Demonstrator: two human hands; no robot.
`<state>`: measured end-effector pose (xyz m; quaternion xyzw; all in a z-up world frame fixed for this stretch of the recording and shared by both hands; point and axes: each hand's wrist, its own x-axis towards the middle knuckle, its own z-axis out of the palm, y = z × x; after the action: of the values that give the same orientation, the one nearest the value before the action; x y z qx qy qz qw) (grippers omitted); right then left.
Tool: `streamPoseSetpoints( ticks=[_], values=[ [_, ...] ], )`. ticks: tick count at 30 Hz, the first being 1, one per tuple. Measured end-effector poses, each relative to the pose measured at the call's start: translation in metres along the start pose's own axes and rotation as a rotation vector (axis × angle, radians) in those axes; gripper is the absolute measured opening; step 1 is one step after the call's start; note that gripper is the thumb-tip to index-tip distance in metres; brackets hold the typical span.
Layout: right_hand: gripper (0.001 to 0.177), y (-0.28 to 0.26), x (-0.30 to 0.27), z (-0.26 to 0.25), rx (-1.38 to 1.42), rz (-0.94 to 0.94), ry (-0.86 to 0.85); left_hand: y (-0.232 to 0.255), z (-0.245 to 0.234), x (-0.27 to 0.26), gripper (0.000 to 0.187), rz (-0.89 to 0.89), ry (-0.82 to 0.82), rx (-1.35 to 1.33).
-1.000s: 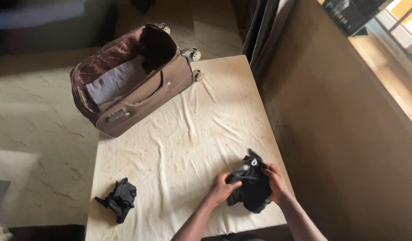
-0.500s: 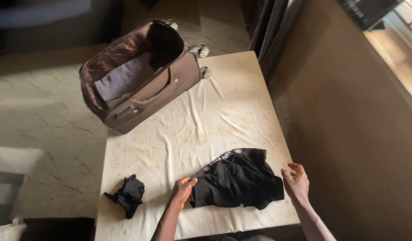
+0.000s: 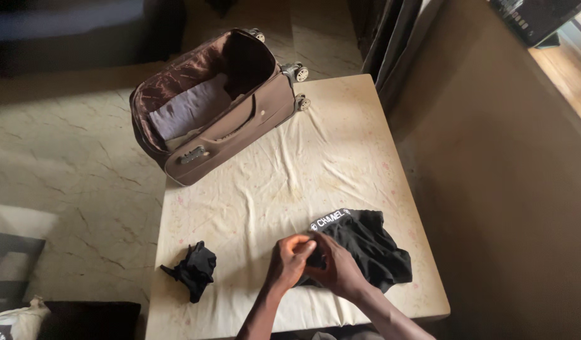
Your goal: The person folds a pair of light-colored pants and two black garments on a table, then places each folded item into an open suitcase. The actions include smoothing, folding, and packing the clothes by hand.
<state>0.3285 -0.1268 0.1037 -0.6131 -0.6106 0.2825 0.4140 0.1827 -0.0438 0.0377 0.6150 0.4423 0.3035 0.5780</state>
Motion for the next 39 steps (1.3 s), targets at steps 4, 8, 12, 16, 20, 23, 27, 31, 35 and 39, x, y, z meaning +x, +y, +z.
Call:
streamPoseSetpoints(
  ticks=[4, 8, 12, 16, 20, 23, 27, 31, 35, 39],
  values=[
    [0.037, 0.011, 0.012, 0.006, -0.039, 0.242, 0.039, -0.016, -0.001, 0.011, 0.037, 0.042, -0.076, -0.132],
    [0.030, 0.017, 0.017, -0.007, 0.156, 0.446, -0.099, -0.038, -0.013, 0.024, 0.066, 0.464, -0.223, -0.062],
    [0.023, 0.007, 0.019, -0.030, 0.415, 0.288, -0.119, -0.035, -0.012, 0.022, 0.062, 0.379, -0.266, 0.058],
    [0.024, -0.006, 0.018, -0.052, 0.574, 0.275, -0.073, -0.005, -0.012, 0.014, 0.027, 0.118, -0.477, 0.168],
    [0.024, -0.008, 0.015, -0.072, 0.773, 0.402, -0.001, 0.022, -0.015, 0.005, 0.023, 0.329, -0.504, 0.195],
    [0.021, 0.001, 0.008, -0.084, 0.711, 0.336, 0.058, 0.016, -0.010, -0.003, 0.019, 0.433, -0.456, 0.235],
    [0.017, 0.011, 0.003, -0.102, 0.855, 0.281, 0.073, -0.018, -0.004, -0.002, 0.007, 0.396, -0.412, 0.433],
    [0.019, 0.001, -0.003, -0.128, 0.735, 0.249, 0.096, -0.058, -0.012, 0.000, 0.018, 0.002, -0.455, 0.066],
    [0.033, -0.018, -0.001, -0.148, 0.369, 0.395, 0.047, -0.064, -0.028, 0.022, 0.020, -0.174, -0.293, -0.045],
    [0.033, -0.024, -0.004, -0.153, 0.147, 0.477, 0.043, -0.039, -0.060, 0.021, 0.027, -0.283, -0.149, -0.295]
  ],
)
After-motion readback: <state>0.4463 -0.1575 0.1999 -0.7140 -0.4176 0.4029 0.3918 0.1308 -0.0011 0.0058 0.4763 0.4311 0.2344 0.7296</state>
